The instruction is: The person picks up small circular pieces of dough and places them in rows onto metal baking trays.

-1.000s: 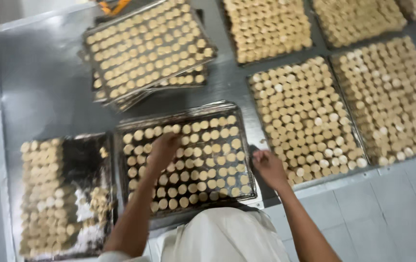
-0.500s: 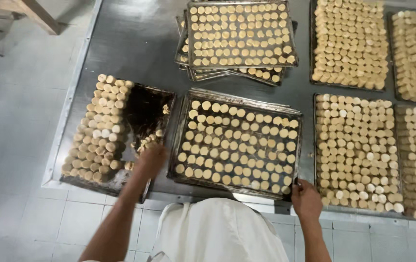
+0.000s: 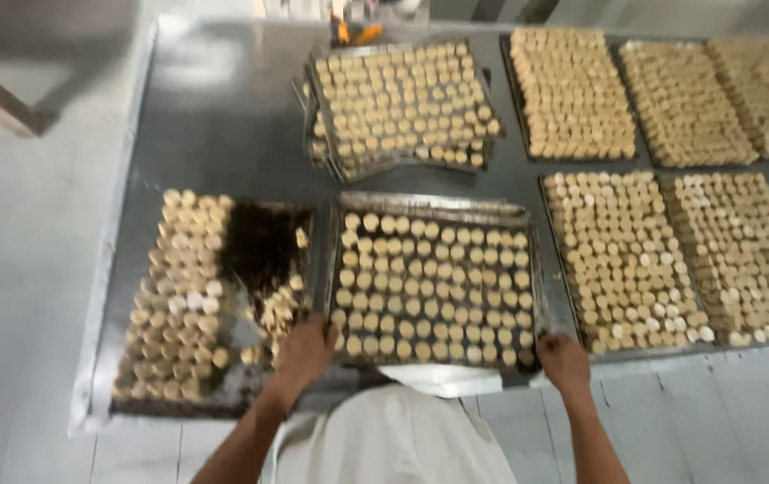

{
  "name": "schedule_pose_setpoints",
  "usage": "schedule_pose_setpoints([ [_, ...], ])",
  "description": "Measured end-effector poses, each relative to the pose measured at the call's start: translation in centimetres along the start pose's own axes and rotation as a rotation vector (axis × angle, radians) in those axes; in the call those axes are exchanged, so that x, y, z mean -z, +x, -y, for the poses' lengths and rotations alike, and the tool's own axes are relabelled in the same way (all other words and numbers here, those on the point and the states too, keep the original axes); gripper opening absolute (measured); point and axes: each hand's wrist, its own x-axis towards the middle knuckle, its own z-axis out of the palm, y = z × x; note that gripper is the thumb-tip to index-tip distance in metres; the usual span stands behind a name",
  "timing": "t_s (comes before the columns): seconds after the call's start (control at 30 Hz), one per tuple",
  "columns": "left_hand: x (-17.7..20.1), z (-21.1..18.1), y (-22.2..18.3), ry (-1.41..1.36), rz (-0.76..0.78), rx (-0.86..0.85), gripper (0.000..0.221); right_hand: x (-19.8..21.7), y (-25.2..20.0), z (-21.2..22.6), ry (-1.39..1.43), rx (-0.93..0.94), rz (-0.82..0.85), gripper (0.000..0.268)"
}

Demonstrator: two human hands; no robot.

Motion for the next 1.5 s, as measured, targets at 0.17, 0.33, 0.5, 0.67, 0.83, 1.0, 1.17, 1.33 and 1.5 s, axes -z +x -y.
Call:
schedule_pose_setpoints([
  [0.17, -0.5, 0.6, -0.6, -0.330, 0.027, 0.050, 0.044, -0.9, -1.6, -0.6, 0.304, -0.019, -0.069, 0.023],
  [0.33, -1.9, -0.1, -0.8, -0.771, -0.174, 0.086, 0.037, 0.0, -0.9, -0.5, 0.672, -0.166, 0.173, 0.016],
  [0.5, -0.3, 0.4, -1.1, -0.888, -0.338, -0.022, 0.040, 0.7, -0.9, -1.0, 0.938, -0.237, 0.386, 0.012],
  [0.67, 2.0, 0.7, 2.4, -0.791, -0.445, -0.001, 0.040, 1.4, 2.7, 0.6, 1.045, -0.034, 0.410, 0.012],
  [0.83, 4.8, -0.5, 12.5, -0.765, -0.479, -0.037, 0.044, 3.5, 12.8, 6.5, 1.033, 0.029, 0.377, 0.016],
  [1.0, 8.1, -4.0, 26.9, -0.647, -0.594, -0.157, 0.050, 5.7, 24.8, 14.5, 0.875, -0.044, 0.264, 0.031],
  [1.17, 10.7, -6.2, 38.3, -0.535, -0.605, -0.160, 0.060, 6.0, 33.7, 19.7, 0.766, 0.083, 0.191, 0.028],
  [1.33, 12.6, -5.9, 44.0, -0.385, -0.480, -0.011, 0.067, 4.5, 37.4, 23.2, 0.677, 0.064, 0.189, 0.025],
  [1.5, 12.8, -3.4, 41.4, -0.169, -0.618, -0.165, 0.066, 2.8, 35.7, 25.2, 0.512, 0.244, -0.202, 0.021],
])
